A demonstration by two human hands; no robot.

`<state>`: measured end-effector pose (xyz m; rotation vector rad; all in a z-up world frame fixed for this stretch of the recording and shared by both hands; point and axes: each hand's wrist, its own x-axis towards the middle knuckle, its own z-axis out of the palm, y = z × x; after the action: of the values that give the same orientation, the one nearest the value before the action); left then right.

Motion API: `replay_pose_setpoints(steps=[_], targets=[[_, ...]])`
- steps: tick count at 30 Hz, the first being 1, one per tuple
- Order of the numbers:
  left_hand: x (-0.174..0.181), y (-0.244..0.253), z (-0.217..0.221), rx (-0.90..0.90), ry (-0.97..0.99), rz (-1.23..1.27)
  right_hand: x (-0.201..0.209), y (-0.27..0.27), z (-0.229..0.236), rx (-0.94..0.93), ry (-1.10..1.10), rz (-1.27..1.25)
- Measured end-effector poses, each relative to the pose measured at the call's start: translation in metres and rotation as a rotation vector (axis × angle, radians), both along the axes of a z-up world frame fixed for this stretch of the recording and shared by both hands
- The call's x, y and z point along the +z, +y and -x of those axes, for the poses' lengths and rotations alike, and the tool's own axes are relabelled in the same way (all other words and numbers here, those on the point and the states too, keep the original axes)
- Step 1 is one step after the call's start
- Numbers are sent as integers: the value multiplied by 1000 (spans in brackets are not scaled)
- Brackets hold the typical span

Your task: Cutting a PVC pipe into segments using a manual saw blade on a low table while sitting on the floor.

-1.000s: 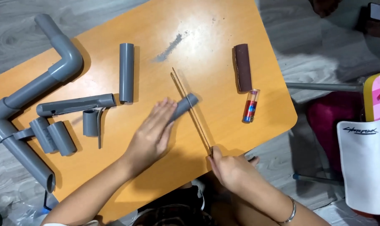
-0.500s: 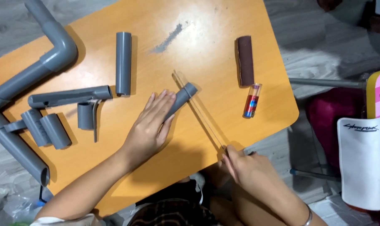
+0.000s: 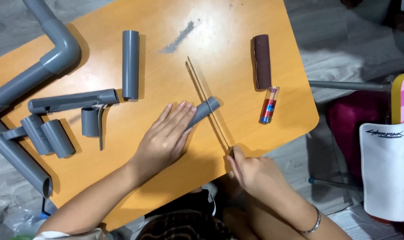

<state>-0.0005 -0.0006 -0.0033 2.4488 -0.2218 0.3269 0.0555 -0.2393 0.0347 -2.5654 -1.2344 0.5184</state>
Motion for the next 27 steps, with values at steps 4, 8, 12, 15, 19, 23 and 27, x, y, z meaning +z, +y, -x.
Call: replay_pose_setpoints(steps=[4, 8, 12, 15, 19, 23, 27], targets=[[-13, 10, -2, 75, 26, 70, 1, -9, 4, -16, 155, 145], [-4, 18, -6, 175, 36, 66, 3, -28, 9, -48, 321, 291], [-9, 17, -5, 121, 49, 63, -6, -25, 9, -40, 267, 279], [-5, 15, -6, 114, 72, 93, -9, -17, 6, -53, 266, 268], [-8, 10, -5, 70, 112, 230, -12, -3, 3, -50, 316, 220], [-4, -2, 2, -62, 134, 224, -5, 14, -1, -99, 323, 188], [-1, -2, 2, -1, 64, 218, -5, 22, -3, -184, 407, 262]])
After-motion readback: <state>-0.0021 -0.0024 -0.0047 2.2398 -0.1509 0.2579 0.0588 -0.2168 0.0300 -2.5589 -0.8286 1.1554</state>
